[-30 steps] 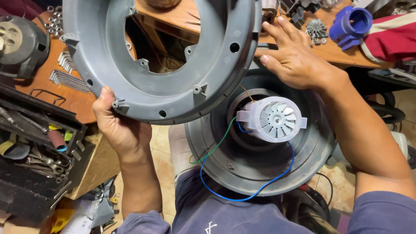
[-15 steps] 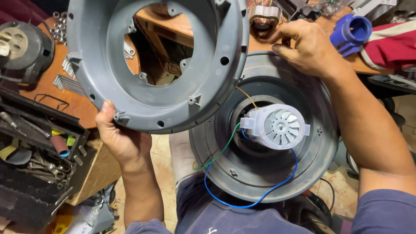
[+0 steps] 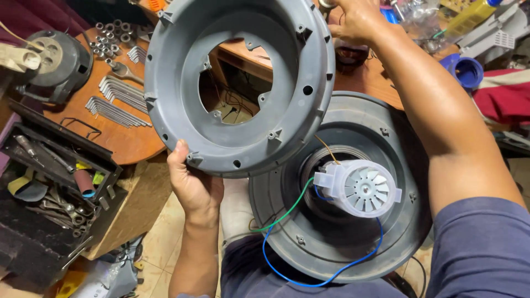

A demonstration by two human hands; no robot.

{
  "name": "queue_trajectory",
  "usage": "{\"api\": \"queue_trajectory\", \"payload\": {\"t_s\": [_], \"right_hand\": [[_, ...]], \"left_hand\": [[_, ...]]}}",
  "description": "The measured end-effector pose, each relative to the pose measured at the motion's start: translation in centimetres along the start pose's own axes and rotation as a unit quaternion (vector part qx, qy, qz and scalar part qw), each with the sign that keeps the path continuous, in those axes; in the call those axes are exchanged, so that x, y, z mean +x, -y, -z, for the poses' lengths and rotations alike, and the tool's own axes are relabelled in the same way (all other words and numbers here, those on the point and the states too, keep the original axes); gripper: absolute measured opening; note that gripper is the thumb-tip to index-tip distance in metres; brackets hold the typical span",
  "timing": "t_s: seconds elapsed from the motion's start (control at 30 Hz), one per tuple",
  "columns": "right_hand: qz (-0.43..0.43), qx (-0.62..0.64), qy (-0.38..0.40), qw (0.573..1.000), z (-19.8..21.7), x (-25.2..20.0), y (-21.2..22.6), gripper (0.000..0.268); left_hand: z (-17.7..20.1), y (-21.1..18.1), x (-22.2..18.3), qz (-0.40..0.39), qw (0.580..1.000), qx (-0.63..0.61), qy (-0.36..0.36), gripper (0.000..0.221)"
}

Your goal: Cleaning and reassembling the motor and housing components of a vacuum cleaner.

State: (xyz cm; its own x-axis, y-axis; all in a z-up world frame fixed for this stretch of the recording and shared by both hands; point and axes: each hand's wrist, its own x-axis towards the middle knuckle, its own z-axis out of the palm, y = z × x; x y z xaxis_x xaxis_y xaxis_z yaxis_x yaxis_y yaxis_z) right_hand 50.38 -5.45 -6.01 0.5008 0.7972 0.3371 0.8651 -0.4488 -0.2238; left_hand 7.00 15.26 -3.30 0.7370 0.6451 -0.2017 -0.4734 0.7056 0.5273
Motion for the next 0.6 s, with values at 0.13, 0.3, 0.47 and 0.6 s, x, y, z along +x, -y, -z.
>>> {"api": "queue_trajectory", "payload": {"t_s": [0.13,0.3,0.47,0.6], "right_hand": [[-0.035,0.044,0.085,0.995,-2.3,1.8,-2.0,0.042],[-0.127,-0.007,0.015,0.992,-3.8,3.0,-2.9,0.055],[-0.099,-0.063,0.022,0.993,-6.0,3.2,-5.3,0.049],[-0.173,-0.037,0.057,0.983,-5.7,3.1,-5.4,0.038]], "left_hand": [[0.2,-0.8,-0.6,-0.02,0.999,0.025,-0.012,0.04],[2.5,-1.3,-0.4,-0.01,0.999,0.015,-0.036,0.041],[2.3,-2.3,-0.8,-0.018,0.997,0.035,-0.061,0.045],[3.2,-2.2,-0.7,-0.028,0.998,0.027,-0.054,0.044]]}}
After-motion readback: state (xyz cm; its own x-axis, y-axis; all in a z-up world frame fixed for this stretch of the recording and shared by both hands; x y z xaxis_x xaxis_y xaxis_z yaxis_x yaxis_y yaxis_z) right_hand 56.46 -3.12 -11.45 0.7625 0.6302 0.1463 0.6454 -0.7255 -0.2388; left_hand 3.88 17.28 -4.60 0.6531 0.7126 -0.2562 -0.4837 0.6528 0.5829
